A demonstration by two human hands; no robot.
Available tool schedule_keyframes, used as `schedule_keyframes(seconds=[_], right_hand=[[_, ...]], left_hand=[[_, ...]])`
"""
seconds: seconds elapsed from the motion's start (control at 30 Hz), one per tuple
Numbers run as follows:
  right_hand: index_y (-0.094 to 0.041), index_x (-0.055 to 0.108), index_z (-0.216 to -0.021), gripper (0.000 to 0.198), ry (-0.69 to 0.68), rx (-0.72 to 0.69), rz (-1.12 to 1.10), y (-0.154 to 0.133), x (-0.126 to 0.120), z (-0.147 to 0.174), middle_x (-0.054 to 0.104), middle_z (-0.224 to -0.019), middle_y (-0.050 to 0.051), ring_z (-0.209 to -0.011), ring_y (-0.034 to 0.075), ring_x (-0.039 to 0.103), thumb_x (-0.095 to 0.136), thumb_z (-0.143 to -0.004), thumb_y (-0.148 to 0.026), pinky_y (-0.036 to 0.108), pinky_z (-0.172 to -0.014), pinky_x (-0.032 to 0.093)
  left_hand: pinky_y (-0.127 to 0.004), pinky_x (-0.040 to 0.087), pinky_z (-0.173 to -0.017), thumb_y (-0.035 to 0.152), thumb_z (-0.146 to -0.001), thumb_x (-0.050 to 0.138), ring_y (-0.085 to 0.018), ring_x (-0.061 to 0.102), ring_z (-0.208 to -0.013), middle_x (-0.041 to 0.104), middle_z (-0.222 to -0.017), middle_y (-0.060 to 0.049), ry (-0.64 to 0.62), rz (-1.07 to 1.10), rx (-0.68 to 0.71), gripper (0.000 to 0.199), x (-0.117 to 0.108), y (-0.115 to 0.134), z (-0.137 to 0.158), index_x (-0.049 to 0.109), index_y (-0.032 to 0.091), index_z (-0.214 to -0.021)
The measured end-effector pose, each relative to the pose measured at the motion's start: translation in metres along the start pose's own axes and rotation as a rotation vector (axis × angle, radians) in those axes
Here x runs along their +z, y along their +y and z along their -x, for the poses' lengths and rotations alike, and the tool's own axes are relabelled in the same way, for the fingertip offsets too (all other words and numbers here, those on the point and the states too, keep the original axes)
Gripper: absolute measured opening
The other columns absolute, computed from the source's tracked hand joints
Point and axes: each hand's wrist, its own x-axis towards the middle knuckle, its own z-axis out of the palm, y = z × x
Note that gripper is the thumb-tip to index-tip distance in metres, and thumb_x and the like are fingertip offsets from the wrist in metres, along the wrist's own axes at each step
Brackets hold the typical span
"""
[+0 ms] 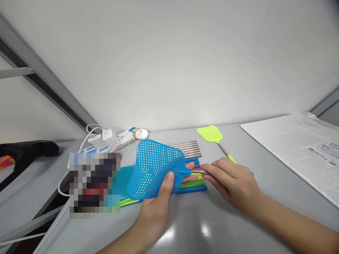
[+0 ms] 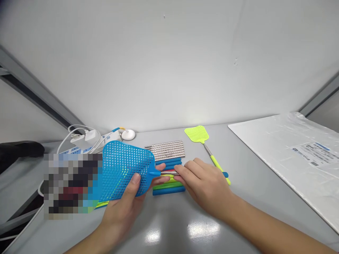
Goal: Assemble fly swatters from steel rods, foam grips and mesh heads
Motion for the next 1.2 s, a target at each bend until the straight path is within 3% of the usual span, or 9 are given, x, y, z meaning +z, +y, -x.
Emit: schedule_keyframes(seconds=[0.1,0.43,0.63,0.83,1.0,1.2], right_hand=[[-0.019,0.060,-0.108,0.014,0.039,-0.014,0.025,0.001,0.000,0.002,0.066,-0.079,0.002,-0.070,0.015,0.055,0.057,-0.094,-0.020,0.029,-0.059,0.034],[-0.018,0.061,-0.106,0.014,0.058,-0.056,0.021,0.004,0.000,0.002,0.065,-0.076,0.001,-0.066,0.013,0.054,0.058,-0.092,-0.017,0.028,-0.057,0.035],[-0.018,0.061,-0.108,0.015,-0.002,-0.073,-0.005,0.004,-0.004,0.002,0.064,-0.076,0.001,-0.065,0.012,0.054,0.052,-0.096,-0.021,0.027,-0.055,0.033],[-0.017,0.062,-0.110,0.020,-0.043,-0.084,0.010,0.002,-0.006,0.003,0.059,-0.071,-0.001,-0.058,0.011,0.051,0.048,-0.097,-0.022,0.027,-0.049,0.030],[-0.017,0.057,-0.115,0.023,-0.115,-0.038,-0.146,-0.006,-0.005,0.004,0.060,-0.075,0.000,-0.059,0.011,0.052,0.042,-0.098,-0.017,0.025,-0.049,0.035],[-0.022,0.057,-0.114,0.023,-0.219,0.158,-0.514,-0.021,-0.016,-0.004,0.061,-0.082,0.001,-0.068,0.012,0.057,0.040,-0.099,-0.017,0.023,-0.060,0.044]], left_hand=[[-0.047,0.040,-0.112,0.045,-0.097,0.047,-0.027,0.058,-0.124,0.068,-0.123,-0.005,-0.012,-0.021,0.009,0.035,-0.001,-0.002,0.000,0.074,0.024,-0.106],[-0.049,0.045,-0.108,0.044,-0.097,0.048,-0.029,0.061,-0.119,0.064,-0.130,-0.006,-0.011,0.032,-0.022,0.036,0.000,-0.002,-0.005,0.068,0.024,-0.119],[-0.052,0.048,-0.104,0.043,-0.096,0.050,-0.031,0.063,-0.116,0.067,-0.125,-0.007,-0.034,-0.001,-0.010,0.033,-0.002,-0.001,-0.005,0.070,0.024,-0.116],[-0.049,0.037,-0.113,0.045,-0.095,0.052,-0.028,0.056,-0.125,0.067,-0.126,-0.005,-0.065,-0.102,-0.048,0.033,-0.006,-0.005,0.000,0.073,0.025,-0.108],[-0.051,0.042,-0.109,0.046,-0.095,0.051,-0.029,0.061,-0.119,0.073,-0.112,-0.007,-0.105,-0.179,-0.060,0.033,-0.009,-0.016,0.004,0.074,0.024,-0.105],[-0.047,0.044,-0.106,0.045,-0.096,0.048,-0.028,0.060,-0.115,0.071,-0.110,-0.006,-0.063,-0.271,-0.030,0.032,-0.008,-0.015,0.009,0.073,0.025,-0.098]])
